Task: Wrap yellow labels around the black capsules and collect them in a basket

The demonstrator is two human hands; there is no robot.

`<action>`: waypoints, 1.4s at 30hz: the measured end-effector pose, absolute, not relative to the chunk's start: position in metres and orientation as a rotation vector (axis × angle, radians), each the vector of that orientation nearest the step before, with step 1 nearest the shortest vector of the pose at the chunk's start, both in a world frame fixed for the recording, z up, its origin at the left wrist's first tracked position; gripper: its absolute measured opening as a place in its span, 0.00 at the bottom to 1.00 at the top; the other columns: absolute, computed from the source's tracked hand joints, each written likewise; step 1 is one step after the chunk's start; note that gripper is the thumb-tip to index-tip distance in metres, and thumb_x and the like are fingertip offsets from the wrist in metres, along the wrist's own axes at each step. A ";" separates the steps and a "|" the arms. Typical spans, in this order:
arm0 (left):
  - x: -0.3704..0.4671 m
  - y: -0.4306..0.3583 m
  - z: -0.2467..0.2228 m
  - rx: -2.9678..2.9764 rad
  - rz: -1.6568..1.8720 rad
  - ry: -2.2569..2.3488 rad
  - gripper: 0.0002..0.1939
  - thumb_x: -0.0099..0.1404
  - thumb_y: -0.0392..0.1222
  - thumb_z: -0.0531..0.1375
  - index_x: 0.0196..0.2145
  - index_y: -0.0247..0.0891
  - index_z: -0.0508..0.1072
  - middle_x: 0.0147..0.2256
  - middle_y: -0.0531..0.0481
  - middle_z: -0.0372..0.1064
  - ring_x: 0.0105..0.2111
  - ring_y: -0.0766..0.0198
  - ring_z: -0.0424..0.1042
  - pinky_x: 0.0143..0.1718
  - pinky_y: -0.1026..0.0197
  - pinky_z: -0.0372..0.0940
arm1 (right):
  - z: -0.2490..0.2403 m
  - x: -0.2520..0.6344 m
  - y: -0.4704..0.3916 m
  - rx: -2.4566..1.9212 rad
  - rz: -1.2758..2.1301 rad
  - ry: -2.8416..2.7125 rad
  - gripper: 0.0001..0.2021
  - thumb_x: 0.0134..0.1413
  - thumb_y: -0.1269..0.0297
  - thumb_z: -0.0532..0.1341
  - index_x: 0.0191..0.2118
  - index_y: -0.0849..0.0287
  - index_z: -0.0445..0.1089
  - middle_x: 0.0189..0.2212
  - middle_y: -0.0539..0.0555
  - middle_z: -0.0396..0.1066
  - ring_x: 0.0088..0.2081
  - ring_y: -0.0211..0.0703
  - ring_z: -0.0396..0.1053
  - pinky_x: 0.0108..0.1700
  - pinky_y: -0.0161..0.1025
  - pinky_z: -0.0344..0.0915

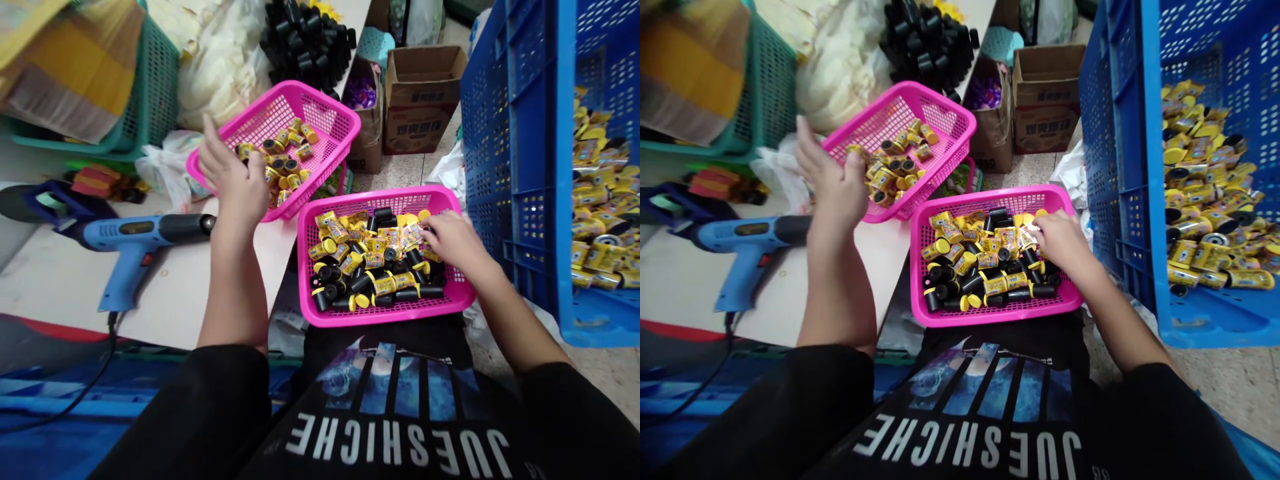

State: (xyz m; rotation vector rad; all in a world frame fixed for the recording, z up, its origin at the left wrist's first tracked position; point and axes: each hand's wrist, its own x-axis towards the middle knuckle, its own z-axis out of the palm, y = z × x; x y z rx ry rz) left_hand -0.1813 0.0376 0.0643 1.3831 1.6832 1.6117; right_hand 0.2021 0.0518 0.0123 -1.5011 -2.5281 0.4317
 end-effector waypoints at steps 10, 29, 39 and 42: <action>-0.019 -0.112 0.035 1.747 0.176 0.914 0.21 0.55 0.27 0.63 0.37 0.56 0.82 0.21 0.60 0.69 0.21 0.59 0.74 0.28 0.58 0.70 | -0.028 0.165 0.082 -1.700 0.397 -2.718 0.18 0.63 0.68 0.59 0.58 0.62 0.69 0.46 0.65 0.79 0.48 0.57 0.77 0.45 0.42 0.65; -0.040 -0.032 0.037 2.088 0.359 1.327 0.10 0.70 0.42 0.57 0.42 0.41 0.79 0.40 0.44 0.80 0.38 0.54 0.78 0.38 0.58 0.66 | -0.017 0.172 0.078 -1.683 0.533 -2.632 0.16 0.56 0.64 0.66 0.50 0.61 0.76 0.49 0.64 0.77 0.54 0.57 0.70 0.56 0.47 0.63; -0.031 -0.019 0.004 1.381 1.158 1.523 0.23 0.59 0.51 0.67 0.51 0.42 0.75 0.48 0.43 0.78 0.49 0.50 0.76 0.51 0.51 0.69 | 0.008 0.168 0.063 -1.503 0.862 -2.437 0.13 0.64 0.57 0.59 0.36 0.56 0.78 0.30 0.50 0.78 0.34 0.42 0.73 0.37 0.35 0.68; -0.030 -0.003 -0.011 1.045 1.237 1.340 0.22 0.57 0.51 0.68 0.48 0.45 0.74 0.31 0.53 0.75 0.34 0.56 0.77 0.38 0.55 0.70 | -0.005 0.155 0.058 -1.235 1.503 -1.946 0.17 0.62 0.49 0.60 0.34 0.58 0.76 0.28 0.50 0.75 0.30 0.42 0.69 0.36 0.38 0.66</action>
